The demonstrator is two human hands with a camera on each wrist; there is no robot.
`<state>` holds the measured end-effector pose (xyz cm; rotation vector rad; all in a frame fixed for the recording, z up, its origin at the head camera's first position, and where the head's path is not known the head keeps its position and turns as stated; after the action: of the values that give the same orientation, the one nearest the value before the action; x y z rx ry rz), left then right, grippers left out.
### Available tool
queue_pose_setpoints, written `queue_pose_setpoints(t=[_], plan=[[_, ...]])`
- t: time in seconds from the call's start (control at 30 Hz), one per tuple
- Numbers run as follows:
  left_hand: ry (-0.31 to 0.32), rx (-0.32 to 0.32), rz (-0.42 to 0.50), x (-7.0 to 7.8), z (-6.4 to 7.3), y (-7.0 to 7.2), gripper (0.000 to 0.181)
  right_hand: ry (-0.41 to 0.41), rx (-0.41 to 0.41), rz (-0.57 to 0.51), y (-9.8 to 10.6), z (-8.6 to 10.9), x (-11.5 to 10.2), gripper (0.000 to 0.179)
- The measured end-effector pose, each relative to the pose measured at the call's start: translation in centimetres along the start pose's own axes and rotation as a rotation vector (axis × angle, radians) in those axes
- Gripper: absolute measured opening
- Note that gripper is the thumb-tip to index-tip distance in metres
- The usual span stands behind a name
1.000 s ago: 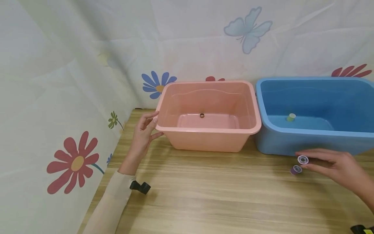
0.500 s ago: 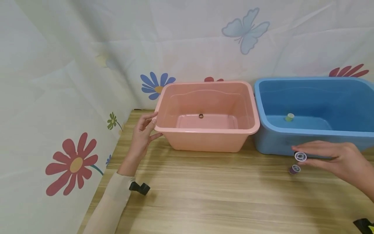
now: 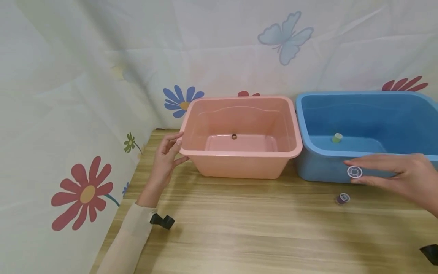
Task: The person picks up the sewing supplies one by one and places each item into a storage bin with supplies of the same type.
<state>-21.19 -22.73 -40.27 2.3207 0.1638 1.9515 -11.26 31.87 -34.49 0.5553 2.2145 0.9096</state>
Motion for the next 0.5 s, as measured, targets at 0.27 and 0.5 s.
queue_pose_setpoints(t=[0.27,0.5], plan=[[0.002,-0.005,-0.009,0.0,0.0,0.2,0.034,0.034,-0.016,0.033,0.8,-1.3,-0.4,0.064],[0.000,-0.011,-0.021,0.0,0.1,0.2,0.037,0.092,-0.047,0.081,1.4,-2.2,0.0,0.056]])
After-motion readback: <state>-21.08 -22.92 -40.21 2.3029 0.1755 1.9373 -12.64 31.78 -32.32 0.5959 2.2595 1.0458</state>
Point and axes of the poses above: each hand's wrist, its own z-axis away from the middle knuckle, its own y-axis out of the back of the hand, x = y × z, the point moved 1 cm from there along -z, towards the middle knuckle, and after that the axes turned 12 degrees about -z, right-handed, at the moved point
